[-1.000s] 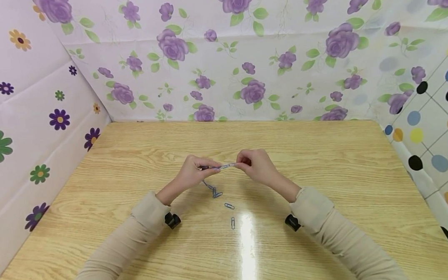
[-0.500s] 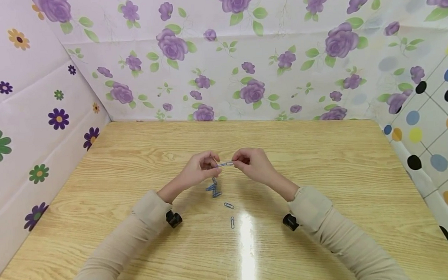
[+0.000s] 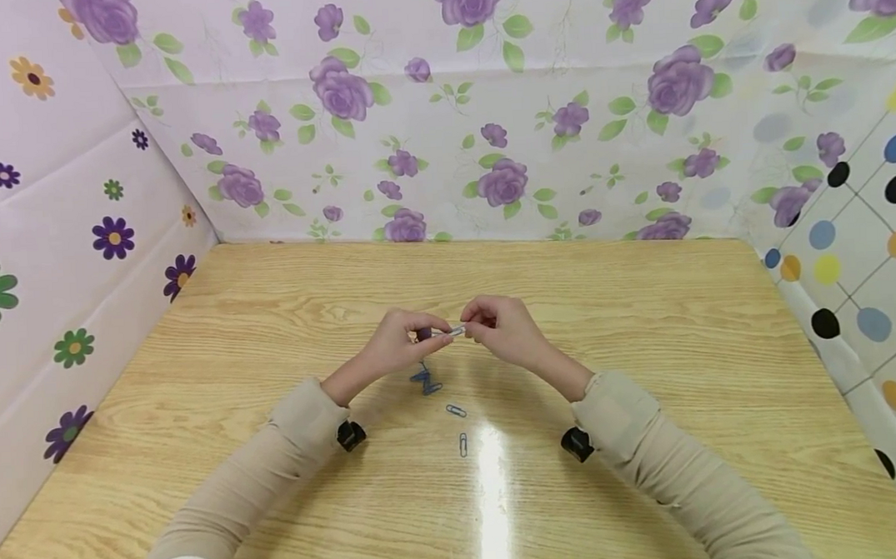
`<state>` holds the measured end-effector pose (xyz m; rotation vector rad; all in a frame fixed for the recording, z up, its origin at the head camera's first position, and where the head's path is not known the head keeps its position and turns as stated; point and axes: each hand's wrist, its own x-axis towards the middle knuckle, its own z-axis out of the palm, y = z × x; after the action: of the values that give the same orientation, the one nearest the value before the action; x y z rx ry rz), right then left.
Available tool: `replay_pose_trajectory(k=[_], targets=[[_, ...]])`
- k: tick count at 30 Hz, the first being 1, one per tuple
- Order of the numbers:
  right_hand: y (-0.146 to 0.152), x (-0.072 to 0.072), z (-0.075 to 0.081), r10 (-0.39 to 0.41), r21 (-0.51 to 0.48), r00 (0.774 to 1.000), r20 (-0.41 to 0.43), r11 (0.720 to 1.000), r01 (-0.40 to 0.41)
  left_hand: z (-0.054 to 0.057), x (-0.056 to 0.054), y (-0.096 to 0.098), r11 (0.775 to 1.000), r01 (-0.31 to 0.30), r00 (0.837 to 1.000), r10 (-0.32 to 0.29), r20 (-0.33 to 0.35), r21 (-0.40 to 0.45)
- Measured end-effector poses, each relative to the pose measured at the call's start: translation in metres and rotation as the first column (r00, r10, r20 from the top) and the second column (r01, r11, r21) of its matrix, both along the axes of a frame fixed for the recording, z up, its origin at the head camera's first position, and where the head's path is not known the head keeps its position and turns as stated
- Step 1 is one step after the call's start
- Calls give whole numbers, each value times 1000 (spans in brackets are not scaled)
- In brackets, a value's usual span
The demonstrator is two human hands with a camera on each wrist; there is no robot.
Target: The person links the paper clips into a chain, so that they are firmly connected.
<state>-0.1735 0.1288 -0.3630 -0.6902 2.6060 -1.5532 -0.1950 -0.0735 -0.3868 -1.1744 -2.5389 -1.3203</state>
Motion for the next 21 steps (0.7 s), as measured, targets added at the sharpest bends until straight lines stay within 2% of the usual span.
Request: replay_pose_trajectory(k=[6, 12, 16, 21], targets=[[5, -2, -6, 10, -16, 1000, 19, 1000, -10, 1, 1, -1, 999, 13, 999, -14, -38, -29], [11, 7, -11, 13, 37, 996, 87, 999, -16, 2, 1, -3, 1000, 0, 998, -2, -60, -25], [13, 12, -19, 19, 67, 995, 96, 997, -25, 1, -1, -4, 1000, -9, 998, 7, -68, -21], [12, 17, -27, 96, 149, 992, 77, 983, -106, 1, 0, -5, 1000, -24, 998, 23, -66, -18]])
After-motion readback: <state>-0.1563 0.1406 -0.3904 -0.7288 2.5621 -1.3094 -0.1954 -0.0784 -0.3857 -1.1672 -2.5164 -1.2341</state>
